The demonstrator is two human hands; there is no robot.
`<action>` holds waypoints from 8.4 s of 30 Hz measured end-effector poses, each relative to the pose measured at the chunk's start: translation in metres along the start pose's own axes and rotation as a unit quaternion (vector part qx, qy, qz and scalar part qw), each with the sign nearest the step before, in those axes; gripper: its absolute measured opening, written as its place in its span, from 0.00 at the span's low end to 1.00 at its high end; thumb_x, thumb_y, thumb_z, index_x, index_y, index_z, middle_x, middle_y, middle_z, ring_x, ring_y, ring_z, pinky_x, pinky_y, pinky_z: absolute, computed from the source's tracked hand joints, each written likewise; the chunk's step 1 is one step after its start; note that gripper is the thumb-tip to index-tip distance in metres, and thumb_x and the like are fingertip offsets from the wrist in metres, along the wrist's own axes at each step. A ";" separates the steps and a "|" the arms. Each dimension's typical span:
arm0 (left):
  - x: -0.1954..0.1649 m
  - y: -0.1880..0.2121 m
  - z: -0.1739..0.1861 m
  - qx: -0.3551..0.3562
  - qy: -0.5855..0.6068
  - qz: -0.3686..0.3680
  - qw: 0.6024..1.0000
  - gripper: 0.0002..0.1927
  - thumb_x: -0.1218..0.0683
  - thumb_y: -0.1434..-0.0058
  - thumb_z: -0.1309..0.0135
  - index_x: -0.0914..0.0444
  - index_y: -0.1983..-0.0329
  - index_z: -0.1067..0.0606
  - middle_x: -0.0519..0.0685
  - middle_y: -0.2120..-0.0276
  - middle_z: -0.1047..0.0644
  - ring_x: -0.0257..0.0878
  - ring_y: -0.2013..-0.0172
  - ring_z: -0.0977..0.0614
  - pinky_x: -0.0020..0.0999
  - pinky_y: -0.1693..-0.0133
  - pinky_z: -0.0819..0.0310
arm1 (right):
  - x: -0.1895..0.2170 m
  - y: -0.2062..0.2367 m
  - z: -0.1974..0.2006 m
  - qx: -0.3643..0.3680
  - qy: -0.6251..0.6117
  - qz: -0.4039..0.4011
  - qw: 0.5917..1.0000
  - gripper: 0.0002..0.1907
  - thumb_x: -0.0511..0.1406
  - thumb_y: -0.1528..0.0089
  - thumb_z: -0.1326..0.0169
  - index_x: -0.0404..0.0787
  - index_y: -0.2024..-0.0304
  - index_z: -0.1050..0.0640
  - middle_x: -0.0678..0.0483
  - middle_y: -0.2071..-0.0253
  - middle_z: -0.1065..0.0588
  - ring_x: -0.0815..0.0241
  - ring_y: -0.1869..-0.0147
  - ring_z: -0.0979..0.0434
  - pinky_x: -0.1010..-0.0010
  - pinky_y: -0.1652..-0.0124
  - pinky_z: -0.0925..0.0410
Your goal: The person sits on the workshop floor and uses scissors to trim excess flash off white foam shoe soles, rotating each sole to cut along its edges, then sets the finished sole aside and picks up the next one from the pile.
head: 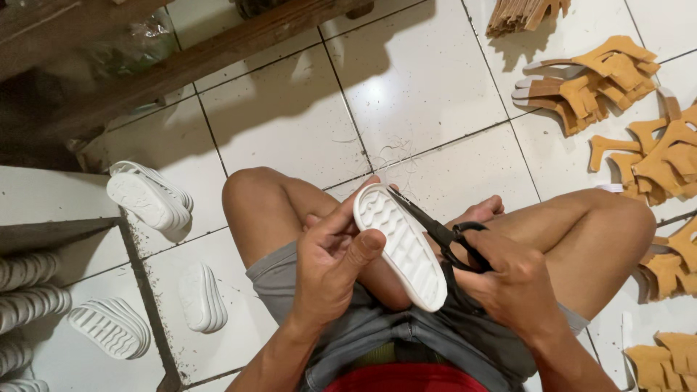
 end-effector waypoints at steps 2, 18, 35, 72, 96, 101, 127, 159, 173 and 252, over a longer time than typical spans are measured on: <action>0.003 0.002 0.000 0.003 0.004 0.018 1.000 0.38 0.48 0.30 0.41 0.76 0.26 0.38 0.61 0.42 0.23 0.40 0.43 0.21 0.33 0.39 0.27 | -0.004 -0.005 0.000 0.007 0.012 0.007 1.000 0.18 0.33 0.51 0.33 0.34 0.60 0.22 0.47 0.71 0.23 0.51 0.71 0.22 0.65 0.71 0.30; -0.008 -0.003 -0.007 0.008 -0.025 0.008 1.000 0.42 0.42 0.31 0.42 0.76 0.26 0.38 0.57 0.40 0.24 0.39 0.41 0.22 0.33 0.37 0.30 | -0.010 -0.003 0.013 0.023 0.022 0.026 0.999 0.17 0.30 0.52 0.36 0.33 0.62 0.24 0.49 0.72 0.24 0.52 0.71 0.22 0.66 0.72 0.30; -0.015 -0.003 -0.006 0.081 -0.119 0.021 0.989 0.35 0.35 0.26 0.53 0.72 0.41 0.24 0.50 0.54 0.17 0.32 0.53 0.18 0.24 0.47 0.24 | -0.001 -0.027 0.025 0.073 0.035 0.037 0.996 0.11 0.32 0.50 0.34 0.34 0.70 0.23 0.52 0.79 0.29 0.58 0.77 0.27 0.65 0.74 0.33; 0.000 -0.017 -0.018 -0.031 -0.034 0.177 0.983 0.37 0.37 0.26 0.71 0.71 0.49 0.22 0.55 0.70 0.17 0.37 0.71 0.15 0.26 0.67 0.18 | -0.004 -0.011 0.019 0.007 0.113 0.057 0.992 0.18 0.32 0.53 0.32 0.34 0.62 0.22 0.50 0.72 0.26 0.51 0.69 0.24 0.62 0.68 0.31; 0.042 0.014 -0.009 -0.033 -0.300 -0.012 0.953 0.28 0.52 0.35 0.42 0.70 0.36 0.31 0.56 0.44 0.23 0.47 0.44 0.22 0.38 0.44 0.25 | -0.024 -0.003 -0.068 0.061 -0.658 -0.294 0.690 0.10 0.32 0.41 0.41 0.28 0.62 0.22 0.49 0.75 0.24 0.61 0.79 0.27 0.75 0.79 0.34; 0.028 0.030 -0.013 0.068 -0.236 0.009 0.969 0.44 0.57 0.44 0.30 0.68 0.27 0.39 0.54 0.32 0.27 0.47 0.34 0.23 0.38 0.35 0.28 | -0.032 -0.004 -0.079 0.052 -0.678 -0.311 0.664 0.08 0.32 0.39 0.42 0.32 0.61 0.24 0.53 0.68 0.25 0.65 0.67 0.25 0.75 0.66 0.32; -0.041 0.021 0.016 0.085 -0.206 -0.099 0.970 0.31 0.61 0.41 0.31 0.73 0.36 0.28 0.60 0.47 0.18 0.47 0.37 0.18 0.48 0.25 0.43 | 0.019 -0.005 0.009 0.094 -0.006 0.018 0.995 0.22 0.43 0.54 0.29 0.34 0.70 0.22 0.53 0.80 0.27 0.60 0.79 0.26 0.67 0.77 0.34; -0.026 0.005 0.030 -0.051 0.050 -0.015 0.997 0.34 0.60 0.34 0.36 0.75 0.29 0.35 0.64 0.37 0.25 0.47 0.38 0.22 0.40 0.35 0.27 | 0.034 -0.027 -0.008 0.021 -0.011 0.009 1.000 0.11 0.27 0.48 0.36 0.32 0.66 0.24 0.48 0.74 0.26 0.53 0.74 0.26 0.65 0.74 0.33; -0.020 0.015 0.030 -0.050 -0.009 0.050 0.997 0.34 0.52 0.37 0.35 0.76 0.33 0.29 0.58 0.49 0.18 0.38 0.50 0.18 0.29 0.46 0.23 | 0.029 -0.025 -0.002 0.053 -0.011 0.017 0.998 0.14 0.29 0.48 0.35 0.31 0.63 0.24 0.48 0.73 0.25 0.55 0.74 0.24 0.67 0.74 0.32; -0.014 -0.006 0.053 0.152 -0.067 0.132 0.977 0.35 0.58 0.50 0.36 0.68 0.38 0.31 0.51 0.46 0.22 0.39 0.42 0.20 0.37 0.38 0.26 | -0.005 -0.002 -0.057 0.126 -0.194 -0.138 0.963 0.16 0.32 0.46 0.36 0.31 0.56 0.19 0.54 0.72 0.20 0.62 0.71 0.23 0.72 0.72 0.30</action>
Point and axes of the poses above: each hand's wrist, its own y-axis away from the middle knuckle, its own z-axis out of the back of the hand, x = y × z, the point moved 4 cm from there along -y, towards the middle knuckle
